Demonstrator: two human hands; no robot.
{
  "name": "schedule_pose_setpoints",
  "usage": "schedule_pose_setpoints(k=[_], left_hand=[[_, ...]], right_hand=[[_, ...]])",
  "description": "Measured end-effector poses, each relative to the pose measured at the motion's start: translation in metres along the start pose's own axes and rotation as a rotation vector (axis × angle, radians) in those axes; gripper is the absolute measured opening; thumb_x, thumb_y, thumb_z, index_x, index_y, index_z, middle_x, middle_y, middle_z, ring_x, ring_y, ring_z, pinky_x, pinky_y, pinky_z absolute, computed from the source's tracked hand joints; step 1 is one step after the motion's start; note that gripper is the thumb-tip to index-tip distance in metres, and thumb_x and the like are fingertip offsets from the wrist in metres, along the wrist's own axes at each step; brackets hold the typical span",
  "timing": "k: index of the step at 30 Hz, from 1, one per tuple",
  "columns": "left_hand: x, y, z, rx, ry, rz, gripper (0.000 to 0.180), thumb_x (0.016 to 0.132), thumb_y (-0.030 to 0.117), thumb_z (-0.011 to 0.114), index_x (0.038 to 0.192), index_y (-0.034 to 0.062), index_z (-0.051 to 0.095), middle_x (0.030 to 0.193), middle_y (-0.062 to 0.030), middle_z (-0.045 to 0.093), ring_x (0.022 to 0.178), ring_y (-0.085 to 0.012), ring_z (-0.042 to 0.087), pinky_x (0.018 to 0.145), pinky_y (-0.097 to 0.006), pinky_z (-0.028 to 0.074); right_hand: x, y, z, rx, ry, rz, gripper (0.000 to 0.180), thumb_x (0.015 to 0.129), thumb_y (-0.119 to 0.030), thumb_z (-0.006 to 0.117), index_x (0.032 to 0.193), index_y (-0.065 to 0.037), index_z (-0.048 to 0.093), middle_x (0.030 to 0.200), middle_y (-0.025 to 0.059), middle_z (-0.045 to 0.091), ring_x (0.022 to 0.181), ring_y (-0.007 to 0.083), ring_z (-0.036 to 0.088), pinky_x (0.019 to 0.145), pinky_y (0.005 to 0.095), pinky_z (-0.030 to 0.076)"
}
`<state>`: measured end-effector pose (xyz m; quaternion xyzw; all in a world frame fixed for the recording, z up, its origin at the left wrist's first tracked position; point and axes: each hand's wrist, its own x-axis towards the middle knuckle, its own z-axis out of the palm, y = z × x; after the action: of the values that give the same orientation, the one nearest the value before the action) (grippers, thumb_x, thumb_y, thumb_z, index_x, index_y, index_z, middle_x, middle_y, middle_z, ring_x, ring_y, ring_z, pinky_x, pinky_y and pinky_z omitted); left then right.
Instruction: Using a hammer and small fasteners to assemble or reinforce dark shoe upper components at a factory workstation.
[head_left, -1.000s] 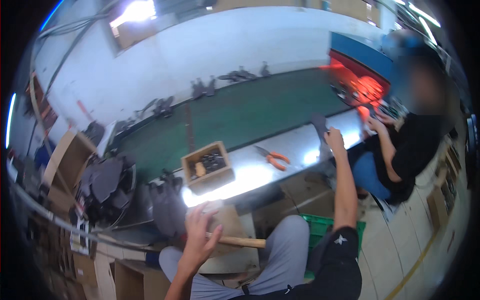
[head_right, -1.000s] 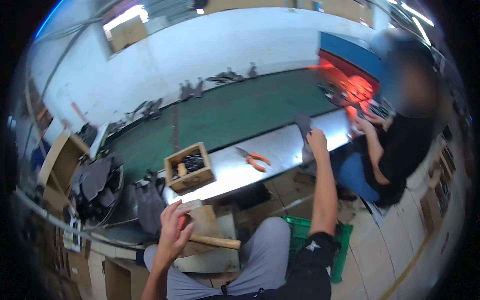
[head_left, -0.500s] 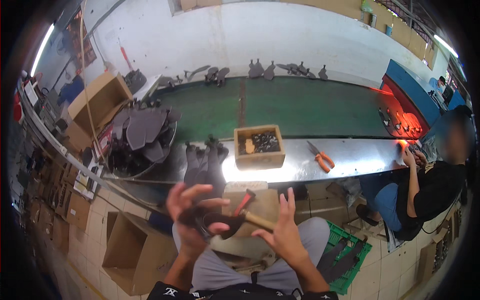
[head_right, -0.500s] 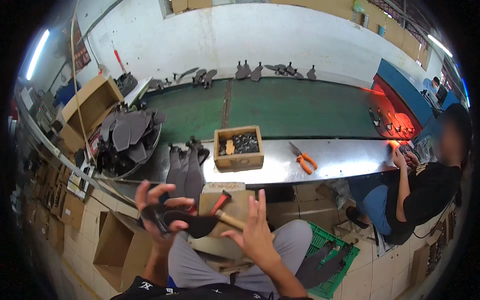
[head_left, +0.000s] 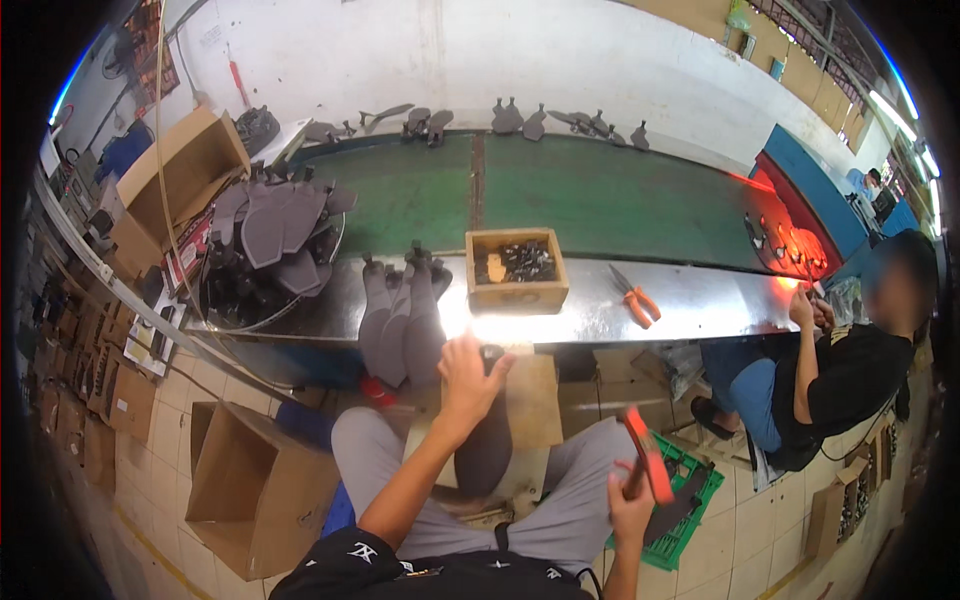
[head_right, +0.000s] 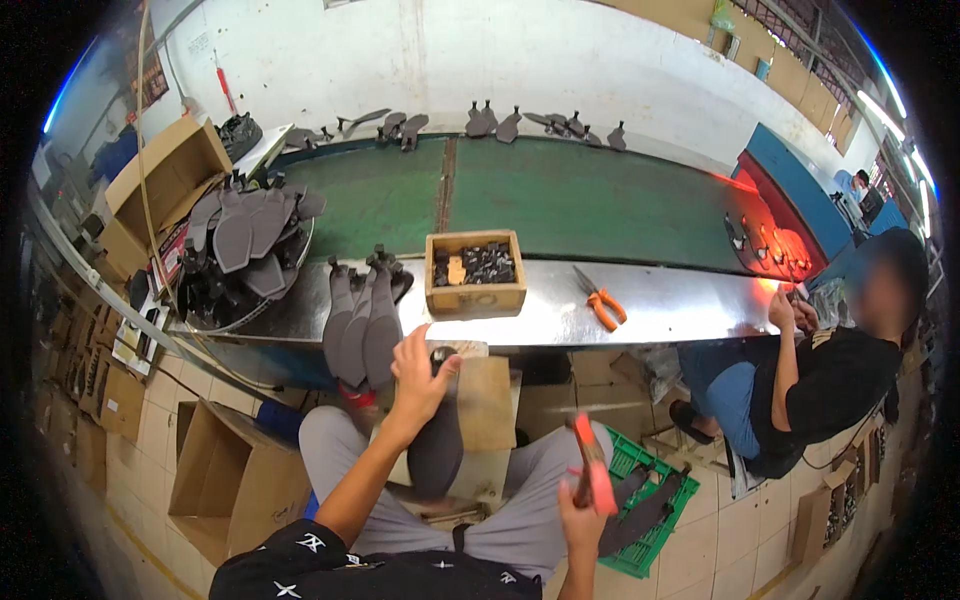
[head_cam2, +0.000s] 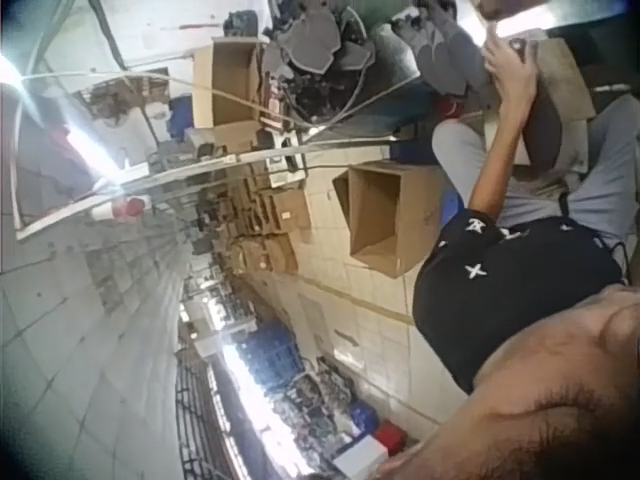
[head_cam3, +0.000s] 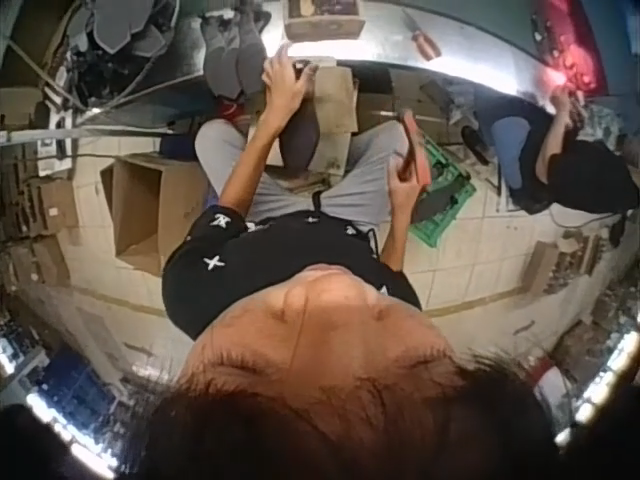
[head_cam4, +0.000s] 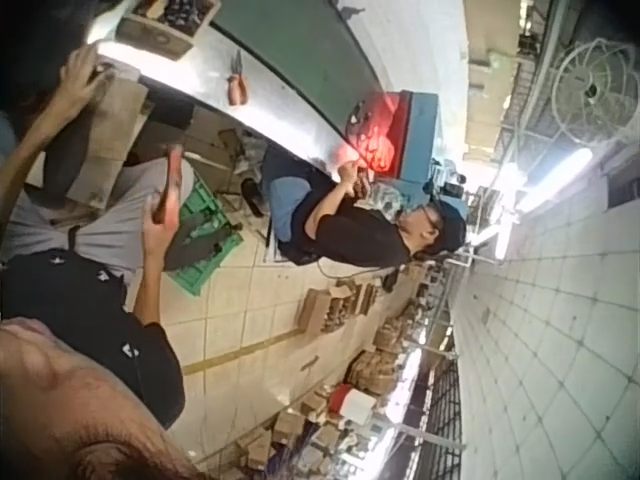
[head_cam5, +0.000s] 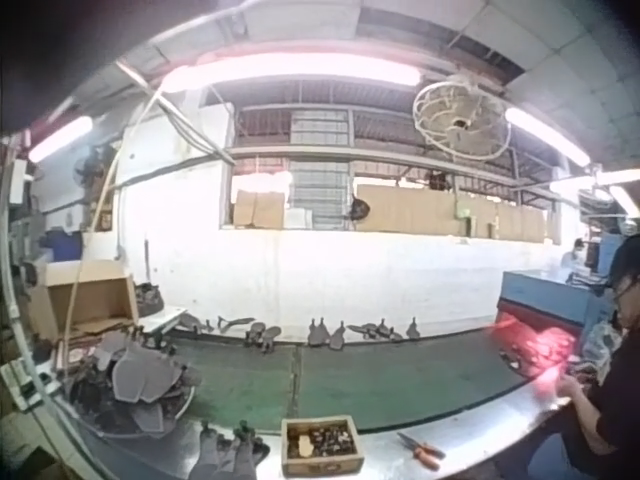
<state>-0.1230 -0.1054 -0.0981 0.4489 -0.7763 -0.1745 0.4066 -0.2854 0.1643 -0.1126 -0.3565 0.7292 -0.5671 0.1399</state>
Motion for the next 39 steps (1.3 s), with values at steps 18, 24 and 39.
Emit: schedule_pose_setpoints(k=[18,24,39], left_hand=[[0.228,-0.080,0.100,-0.026,-0.440,0.095,0.017,0.071,0.001,0.076,0.087,0.0028,0.078,0.078,-0.0161,0.073,0.070,-0.0258,0.072,0.066,-0.035,0.056],[0.208,-0.070,0.068,-0.259,-0.324,0.026,0.031,0.078,-0.004,0.071,0.108,-0.0107,0.064,0.079,-0.0159,0.072,0.071,-0.0182,0.071,0.064,-0.030,0.056],[0.027,0.120,-0.129,-1.278,-0.415,-0.073,0.013,0.084,-0.007,0.068,0.097,-0.0050,0.071,0.096,-0.0155,0.067,0.082,-0.0195,0.065,0.063,-0.028,0.055]], right_hand=[[0.036,-0.013,0.026,0.453,-0.059,0.408,0.021,0.098,-0.015,0.058,0.107,0.002,0.067,0.053,-0.0047,0.042,0.038,0.0046,0.037,0.037,0.0241,0.030],[0.039,-0.025,0.031,0.427,-0.073,0.361,0.017,0.097,-0.011,0.060,0.108,-0.003,0.070,0.059,-0.0066,0.047,0.044,0.0019,0.038,0.041,0.0216,0.027],[0.083,-0.157,0.047,0.765,-0.380,-0.098,0.030,0.093,-0.014,0.069,0.119,0.001,0.063,0.097,0.0087,0.068,0.055,0.0014,0.048,0.047,0.0169,0.036]])
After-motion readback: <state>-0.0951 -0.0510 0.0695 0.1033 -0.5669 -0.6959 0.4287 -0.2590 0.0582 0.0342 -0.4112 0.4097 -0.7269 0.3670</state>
